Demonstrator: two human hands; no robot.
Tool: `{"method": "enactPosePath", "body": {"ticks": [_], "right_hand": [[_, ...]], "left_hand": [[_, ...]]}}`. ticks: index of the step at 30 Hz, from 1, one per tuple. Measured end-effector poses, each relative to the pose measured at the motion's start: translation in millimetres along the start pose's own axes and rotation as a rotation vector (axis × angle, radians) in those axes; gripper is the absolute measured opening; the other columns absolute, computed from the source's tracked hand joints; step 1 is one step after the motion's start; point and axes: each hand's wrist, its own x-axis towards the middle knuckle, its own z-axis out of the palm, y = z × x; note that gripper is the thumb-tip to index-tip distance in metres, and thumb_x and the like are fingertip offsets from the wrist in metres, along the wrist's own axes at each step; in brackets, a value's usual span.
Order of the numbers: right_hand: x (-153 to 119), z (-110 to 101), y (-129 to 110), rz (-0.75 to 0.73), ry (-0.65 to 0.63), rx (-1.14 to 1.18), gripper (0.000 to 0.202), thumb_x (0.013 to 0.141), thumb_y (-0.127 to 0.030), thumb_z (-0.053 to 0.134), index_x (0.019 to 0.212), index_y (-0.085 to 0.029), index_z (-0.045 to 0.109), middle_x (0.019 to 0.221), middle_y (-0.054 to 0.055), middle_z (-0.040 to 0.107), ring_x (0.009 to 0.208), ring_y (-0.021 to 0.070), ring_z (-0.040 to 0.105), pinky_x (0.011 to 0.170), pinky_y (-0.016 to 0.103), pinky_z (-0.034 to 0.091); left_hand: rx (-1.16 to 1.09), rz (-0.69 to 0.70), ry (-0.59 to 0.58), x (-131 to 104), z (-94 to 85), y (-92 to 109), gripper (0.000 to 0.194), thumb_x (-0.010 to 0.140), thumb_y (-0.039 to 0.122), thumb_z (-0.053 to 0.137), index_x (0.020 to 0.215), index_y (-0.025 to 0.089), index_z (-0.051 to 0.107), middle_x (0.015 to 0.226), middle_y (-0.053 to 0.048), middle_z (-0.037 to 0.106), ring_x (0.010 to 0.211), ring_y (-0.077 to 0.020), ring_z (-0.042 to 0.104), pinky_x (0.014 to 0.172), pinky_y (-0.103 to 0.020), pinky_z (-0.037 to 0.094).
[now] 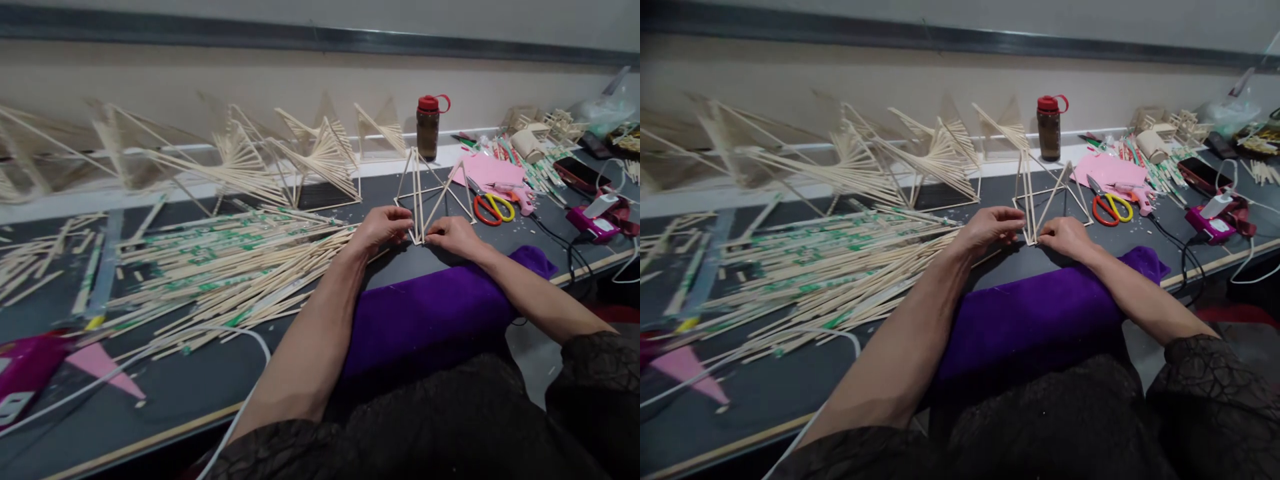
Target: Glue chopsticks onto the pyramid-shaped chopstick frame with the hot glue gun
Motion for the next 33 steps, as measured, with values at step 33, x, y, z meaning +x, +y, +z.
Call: {"method": "enactPosePath", "body": {"ticks": [33], "right_hand": [[1.3,-0.3,5.4,-0.072,0.005,-0.105,0.020,0.089,-0.032,0.064,0.098,-0.025,0.080,0.094,0.004,0.075,0.086,0.0171,0.066,0.074,0.026,0.043]], "left_hand": [[0.086,0.078,-0.252,3.6,5.0,-10.5,0.017,0.065,0.007,0.068,0.079,0.015,0.073,0.063,-0.004,0.066,0.052,-0.0109,0.057,0.048,-0.021,0.040]]}}
